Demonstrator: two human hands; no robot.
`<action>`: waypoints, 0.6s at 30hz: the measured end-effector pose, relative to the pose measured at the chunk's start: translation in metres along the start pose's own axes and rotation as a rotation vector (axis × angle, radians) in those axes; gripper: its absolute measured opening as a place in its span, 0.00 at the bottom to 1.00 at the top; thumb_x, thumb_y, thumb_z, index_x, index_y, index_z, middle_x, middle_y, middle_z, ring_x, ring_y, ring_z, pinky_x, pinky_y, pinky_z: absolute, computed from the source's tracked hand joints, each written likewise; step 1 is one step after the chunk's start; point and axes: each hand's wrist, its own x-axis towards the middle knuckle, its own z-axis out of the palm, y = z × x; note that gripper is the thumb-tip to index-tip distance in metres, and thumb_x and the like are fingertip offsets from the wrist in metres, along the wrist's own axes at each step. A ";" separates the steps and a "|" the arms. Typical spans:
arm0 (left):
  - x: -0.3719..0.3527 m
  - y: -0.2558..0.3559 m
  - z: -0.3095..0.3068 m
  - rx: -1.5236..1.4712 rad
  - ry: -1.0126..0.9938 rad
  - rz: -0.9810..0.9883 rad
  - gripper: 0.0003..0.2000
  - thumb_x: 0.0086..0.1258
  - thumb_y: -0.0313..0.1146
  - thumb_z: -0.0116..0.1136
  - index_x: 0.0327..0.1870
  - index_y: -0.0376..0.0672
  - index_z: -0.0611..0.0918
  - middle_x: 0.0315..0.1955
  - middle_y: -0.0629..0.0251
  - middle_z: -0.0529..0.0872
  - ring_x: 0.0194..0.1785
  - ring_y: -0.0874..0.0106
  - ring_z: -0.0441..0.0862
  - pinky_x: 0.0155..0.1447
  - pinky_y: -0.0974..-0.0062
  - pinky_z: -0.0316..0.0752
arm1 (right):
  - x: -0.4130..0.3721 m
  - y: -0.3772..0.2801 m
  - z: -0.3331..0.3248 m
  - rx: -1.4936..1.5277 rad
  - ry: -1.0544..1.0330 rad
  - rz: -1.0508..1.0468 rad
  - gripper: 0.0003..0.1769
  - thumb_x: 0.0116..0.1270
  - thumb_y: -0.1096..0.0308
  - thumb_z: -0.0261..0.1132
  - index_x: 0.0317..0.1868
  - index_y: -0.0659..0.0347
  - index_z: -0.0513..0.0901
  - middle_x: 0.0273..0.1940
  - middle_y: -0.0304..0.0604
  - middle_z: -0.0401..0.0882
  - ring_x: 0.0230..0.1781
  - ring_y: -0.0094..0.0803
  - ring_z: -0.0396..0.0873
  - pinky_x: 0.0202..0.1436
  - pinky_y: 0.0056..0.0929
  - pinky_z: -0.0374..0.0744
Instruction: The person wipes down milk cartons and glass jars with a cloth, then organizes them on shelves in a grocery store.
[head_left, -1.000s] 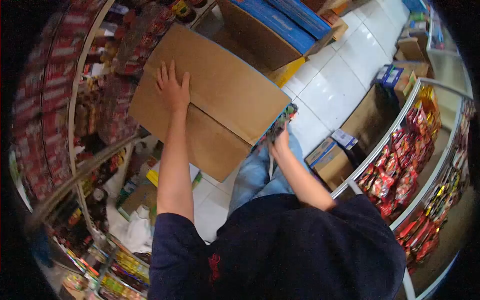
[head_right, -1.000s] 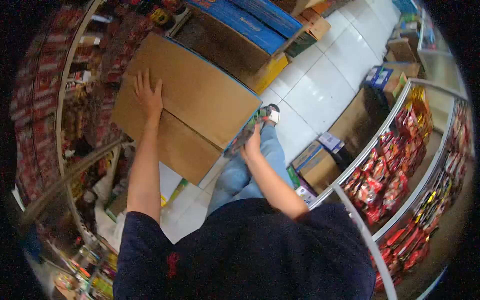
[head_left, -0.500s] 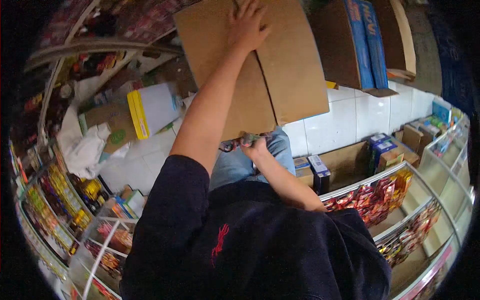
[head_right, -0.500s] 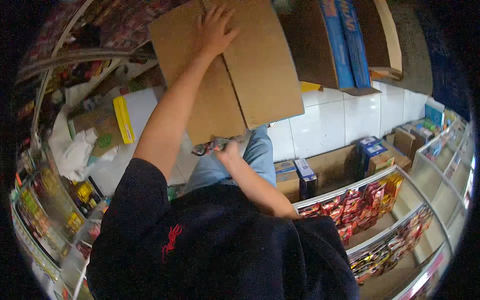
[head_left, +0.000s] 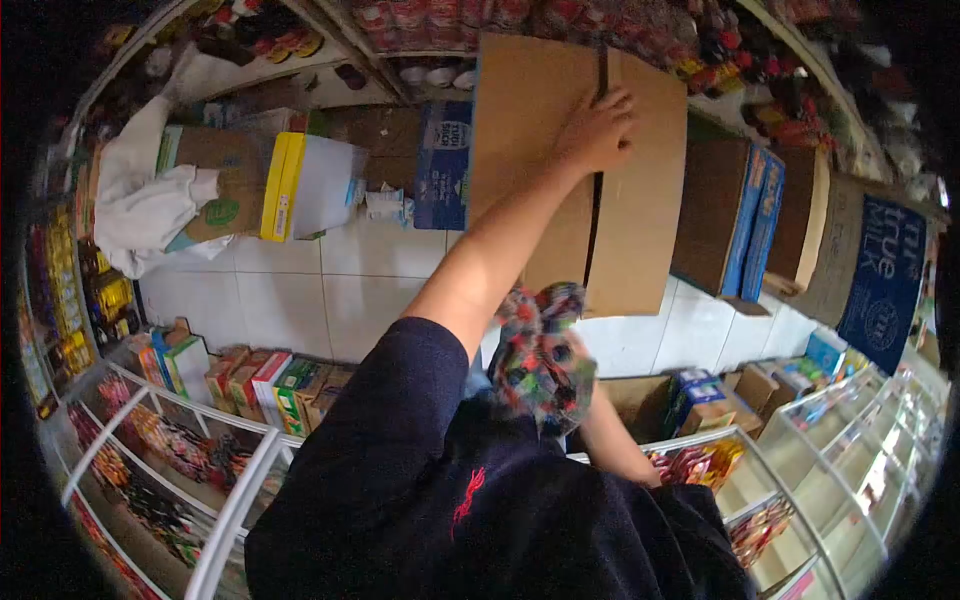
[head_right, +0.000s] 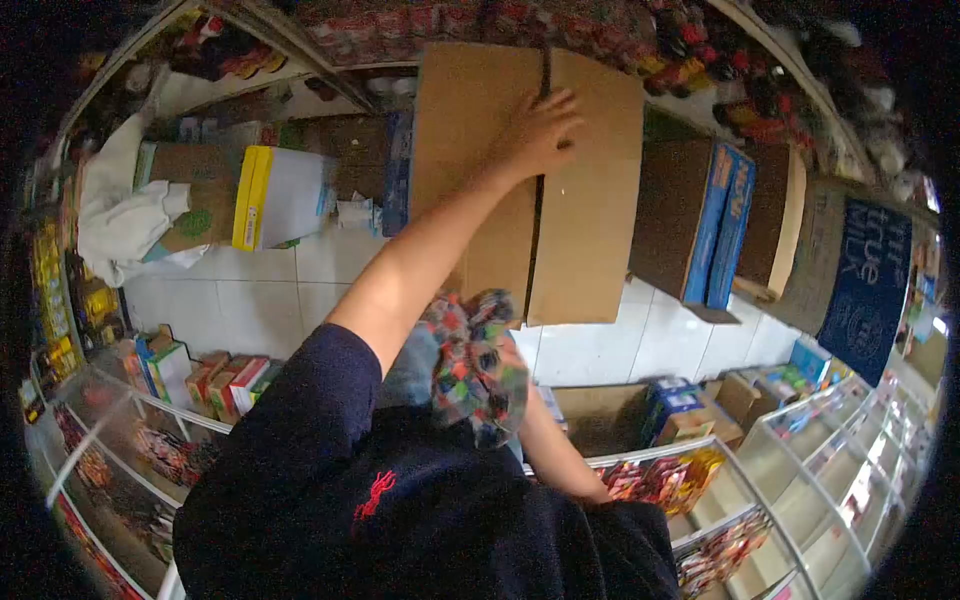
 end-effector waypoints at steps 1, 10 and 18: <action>0.000 -0.001 -0.001 -0.052 -0.037 0.006 0.21 0.60 0.43 0.55 0.53 0.46 0.75 0.62 0.64 0.65 0.69 0.67 0.50 0.70 0.54 0.42 | 0.006 -0.011 -0.027 -0.265 -0.058 -0.062 0.17 0.56 0.68 0.61 0.45 0.63 0.72 0.42 0.43 0.76 0.38 0.31 0.76 0.37 0.29 0.77; 0.000 -0.037 -0.035 -1.286 -0.181 -0.042 0.16 0.61 0.41 0.53 0.45 0.41 0.80 0.53 0.59 0.76 0.57 0.66 0.70 0.60 0.70 0.62 | 0.091 -0.095 0.037 -1.701 0.178 -1.372 0.21 0.47 0.74 0.63 0.45 0.71 0.74 0.37 0.52 0.73 0.41 0.49 0.70 0.46 0.39 0.70; -0.162 0.024 -0.126 -0.530 0.106 -0.305 0.24 0.58 0.37 0.57 0.57 0.42 0.71 0.59 0.54 0.67 0.63 0.55 0.62 0.65 0.59 0.54 | 0.107 -0.087 0.023 -1.775 0.267 -1.195 0.27 0.51 0.65 0.63 0.51 0.68 0.70 0.45 0.58 0.70 0.44 0.52 0.69 0.49 0.42 0.69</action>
